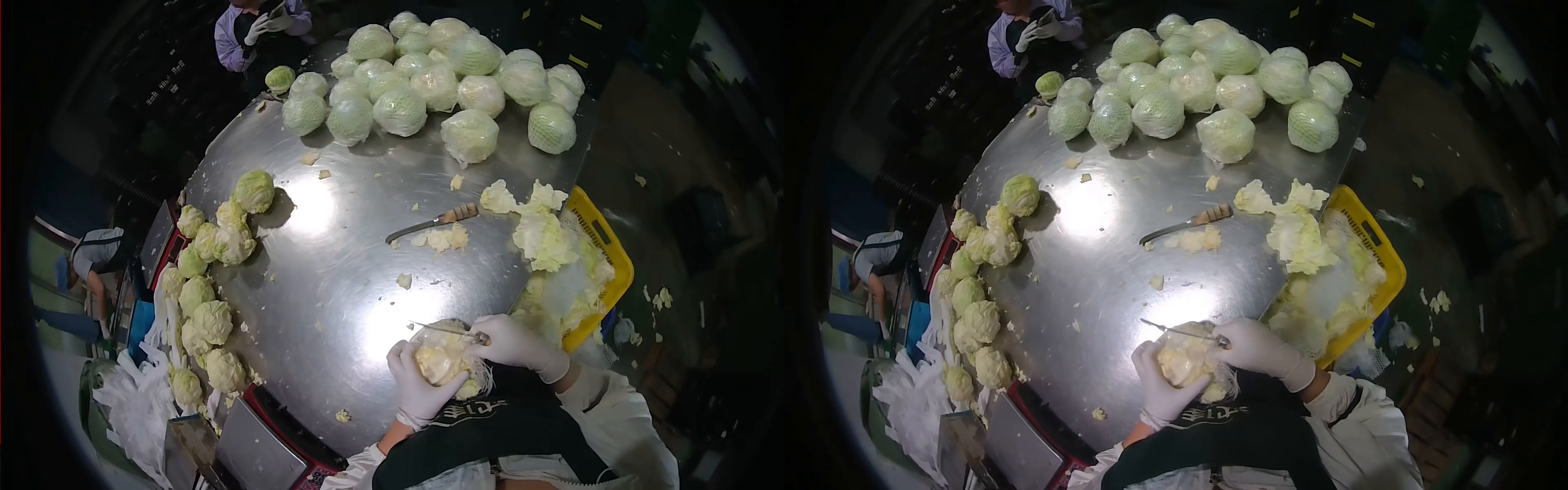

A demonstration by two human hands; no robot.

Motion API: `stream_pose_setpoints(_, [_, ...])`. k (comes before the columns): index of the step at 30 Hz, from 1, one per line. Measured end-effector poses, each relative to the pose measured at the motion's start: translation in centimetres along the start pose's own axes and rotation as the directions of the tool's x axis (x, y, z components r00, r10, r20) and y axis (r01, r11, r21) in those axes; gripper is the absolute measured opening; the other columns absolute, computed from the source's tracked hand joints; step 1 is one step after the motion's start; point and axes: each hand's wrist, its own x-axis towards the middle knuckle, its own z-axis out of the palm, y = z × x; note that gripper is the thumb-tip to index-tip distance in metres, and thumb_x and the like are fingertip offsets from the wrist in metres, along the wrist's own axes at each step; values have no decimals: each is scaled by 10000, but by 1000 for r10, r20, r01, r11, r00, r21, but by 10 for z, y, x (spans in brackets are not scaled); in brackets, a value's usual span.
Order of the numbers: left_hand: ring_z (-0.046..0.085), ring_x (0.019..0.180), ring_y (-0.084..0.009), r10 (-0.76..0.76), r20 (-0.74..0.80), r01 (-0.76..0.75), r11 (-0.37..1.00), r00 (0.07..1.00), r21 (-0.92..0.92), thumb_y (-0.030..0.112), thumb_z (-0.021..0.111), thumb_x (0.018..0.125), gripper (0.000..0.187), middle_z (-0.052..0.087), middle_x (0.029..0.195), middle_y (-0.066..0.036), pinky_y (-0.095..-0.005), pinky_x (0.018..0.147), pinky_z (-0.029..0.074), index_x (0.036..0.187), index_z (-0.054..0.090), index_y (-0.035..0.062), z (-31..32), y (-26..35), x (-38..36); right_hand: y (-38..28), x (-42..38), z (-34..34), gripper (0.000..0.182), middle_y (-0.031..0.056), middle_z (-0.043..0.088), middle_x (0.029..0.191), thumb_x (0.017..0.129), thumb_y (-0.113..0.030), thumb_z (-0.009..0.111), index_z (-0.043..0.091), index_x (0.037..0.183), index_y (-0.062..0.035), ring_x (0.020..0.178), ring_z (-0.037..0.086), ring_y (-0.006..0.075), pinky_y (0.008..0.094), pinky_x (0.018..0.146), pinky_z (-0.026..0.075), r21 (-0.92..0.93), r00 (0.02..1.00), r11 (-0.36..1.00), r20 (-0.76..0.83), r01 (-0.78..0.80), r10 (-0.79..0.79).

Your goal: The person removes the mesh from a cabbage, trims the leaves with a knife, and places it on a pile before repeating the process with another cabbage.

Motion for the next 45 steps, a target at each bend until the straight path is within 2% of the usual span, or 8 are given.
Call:
stream_pose_setpoints(12, [377,1317,-380,137,149,-107,975,979,-195,349,941,630,966,335,1362,-213,-491,1120,349,1384,411,61,-19,-44,0,69,-6,49,194,245,633,755,829,-170,661,608,860,13,716,634,430,464,633,504,28,909,968,-337,-250,244])
stream_pose_setpoints(18, [348,1421,-358,-42,332,243,767,942,-594,249,890,734,1059,273,1530,-178,-480,1173,323,1563,258,64,-66,-94,-33,27,2,55,187,94,591,648,896,-144,669,590,869,24,575,575,189,362,563,471,283,906,950,-354,-134,233])
stream_pose_setpoints(21, [475,1332,-303,-343,336,446,322,877,-835,123,869,745,1166,378,1509,-199,-449,1101,435,1606,85,56,-92,-72,-42,-23,-4,43,59,-75,523,774,959,-68,612,571,917,-60,688,487,34,221,654,428,772,926,545,144,-326,350])
stream_pose_setpoints(26, [502,1286,-306,-370,99,330,638,924,-696,4,870,694,1249,408,1447,-227,-417,1053,481,1590,1,22,-48,-42,-34,-20,9,89,62,-5,562,838,939,-54,632,571,939,-57,790,536,61,232,728,457,887,990,441,109,-137,88])
stream_pose_setpoints(32, [480,1316,-306,-133,122,179,794,984,-581,124,928,637,1288,422,1437,-207,-449,1092,444,1583,60,25,-43,-86,-43,25,14,65,110,50,640,927,934,-52,594,588,1035,-9,772,626,123,298,651,553,992,802,15,94,-128,589])
stream_pose_setpoints(34, [475,1323,-309,-177,169,245,681,970,-690,175,932,633,1280,424,1442,-200,-452,1101,435,1584,86,35,-51,-96,-49,67,-8,46,91,35,651,886,952,-112,576,612,957,-29,698,618,121,284,555,521,819,906,546,-80,-179,417])
stream_pose_setpoints(38, [475,1330,-314,-297,272,368,342,915,-865,266,924,639,1231,433,1450,-185,-446,1111,427,1579,158,52,-61,-126,-63,107,-58,-9,116,-9,578,664,932,-223,575,622,913,-119,495,530,114,272,404,409,939,650,344,-267,9,712])
stream_pose_setpoints(45, [455,1353,-373,57,167,-30,986,984,-162,373,957,569,1224,435,1446,-235,-459,1124,402,1528,283,22,-87,-46,1,251,-159,-72,97,36,560,702,914,-149,597,594,941,-55,582,584,164,321,562,513,539,146,836,-823,-106,549])
